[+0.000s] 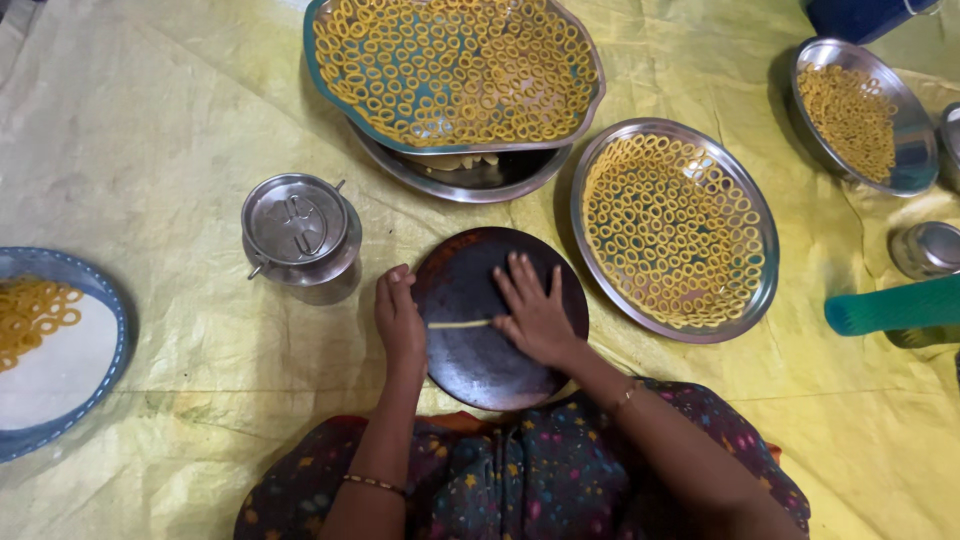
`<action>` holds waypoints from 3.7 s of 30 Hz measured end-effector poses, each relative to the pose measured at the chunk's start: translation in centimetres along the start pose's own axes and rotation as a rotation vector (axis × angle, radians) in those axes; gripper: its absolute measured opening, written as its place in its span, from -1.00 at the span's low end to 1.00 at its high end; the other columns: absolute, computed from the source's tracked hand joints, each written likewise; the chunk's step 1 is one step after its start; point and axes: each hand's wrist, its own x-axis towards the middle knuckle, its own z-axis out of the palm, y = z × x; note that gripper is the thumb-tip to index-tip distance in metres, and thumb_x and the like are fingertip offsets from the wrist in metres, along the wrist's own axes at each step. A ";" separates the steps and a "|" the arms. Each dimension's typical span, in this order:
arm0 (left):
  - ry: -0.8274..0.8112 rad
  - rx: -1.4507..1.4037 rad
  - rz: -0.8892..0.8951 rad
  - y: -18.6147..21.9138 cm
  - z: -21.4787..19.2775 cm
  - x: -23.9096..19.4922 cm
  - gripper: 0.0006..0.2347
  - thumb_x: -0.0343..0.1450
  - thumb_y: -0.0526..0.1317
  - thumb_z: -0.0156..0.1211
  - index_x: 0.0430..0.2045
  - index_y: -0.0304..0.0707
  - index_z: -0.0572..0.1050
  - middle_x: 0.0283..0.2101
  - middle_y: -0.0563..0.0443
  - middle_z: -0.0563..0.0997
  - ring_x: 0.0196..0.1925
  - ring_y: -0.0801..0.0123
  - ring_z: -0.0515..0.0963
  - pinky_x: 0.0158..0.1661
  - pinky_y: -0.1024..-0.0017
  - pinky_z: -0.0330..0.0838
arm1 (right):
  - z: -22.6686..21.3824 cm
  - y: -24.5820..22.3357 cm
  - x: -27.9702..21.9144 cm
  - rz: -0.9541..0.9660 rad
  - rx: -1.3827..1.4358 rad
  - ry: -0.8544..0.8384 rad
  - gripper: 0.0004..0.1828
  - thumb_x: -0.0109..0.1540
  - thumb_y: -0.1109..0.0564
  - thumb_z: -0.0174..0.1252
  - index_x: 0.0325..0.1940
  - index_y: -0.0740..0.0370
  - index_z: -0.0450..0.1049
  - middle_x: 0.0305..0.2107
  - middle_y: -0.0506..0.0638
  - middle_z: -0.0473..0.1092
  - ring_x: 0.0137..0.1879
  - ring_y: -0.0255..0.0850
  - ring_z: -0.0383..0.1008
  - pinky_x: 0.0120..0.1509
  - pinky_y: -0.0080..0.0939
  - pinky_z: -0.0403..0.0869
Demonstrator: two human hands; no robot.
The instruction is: The person rolls a small piece of yellow dough into a thin rope on a dark wooden board, then folds and pinches it into a ring shape. The finished rings are placed onto a nearby metal tray with other completed pieces.
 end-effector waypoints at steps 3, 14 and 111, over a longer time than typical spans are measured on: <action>0.031 0.032 0.181 -0.7 0.3 0.3 -0.63 0.61 -0.04 -0.15 -0.06 -0.40 0.53 -0.07 -0.17 0.61 0.04 0.21 0.56 0.11 0.30 0.38 | 0.8 2.4 3.9 0.101 0.020 0.040 -0.16 0.40 -0.34 -0.25 0.63 0.15 -0.17 0.57 0.21 -0.33 0.66 0.09 -0.40 0.48 0.63 -0.40; 0.003 0.024 0.102 -0.2 0.3 0.1 -0.61 0.59 -0.03 -0.18 -0.04 -0.40 0.53 -0.04 -0.17 0.59 0.08 0.21 0.54 0.13 0.29 0.35 | 0.3 4.3 6.4 0.112 -0.101 0.049 -0.16 0.39 -0.36 -0.26 0.63 0.10 -0.18 0.57 0.18 -0.35 0.67 0.05 -0.44 0.50 0.64 -0.40; 0.044 0.073 0.162 -0.2 -0.3 0.5 -0.65 0.58 -0.08 -0.09 -0.05 -0.42 0.55 0.00 -0.18 0.62 0.07 0.17 0.57 0.12 0.28 0.38 | -2.1 5.2 -5.8 0.113 0.190 -0.010 -0.12 0.39 -0.17 -0.07 0.63 0.21 -0.28 0.59 0.08 -0.23 0.69 -0.05 -0.32 0.55 0.53 -0.44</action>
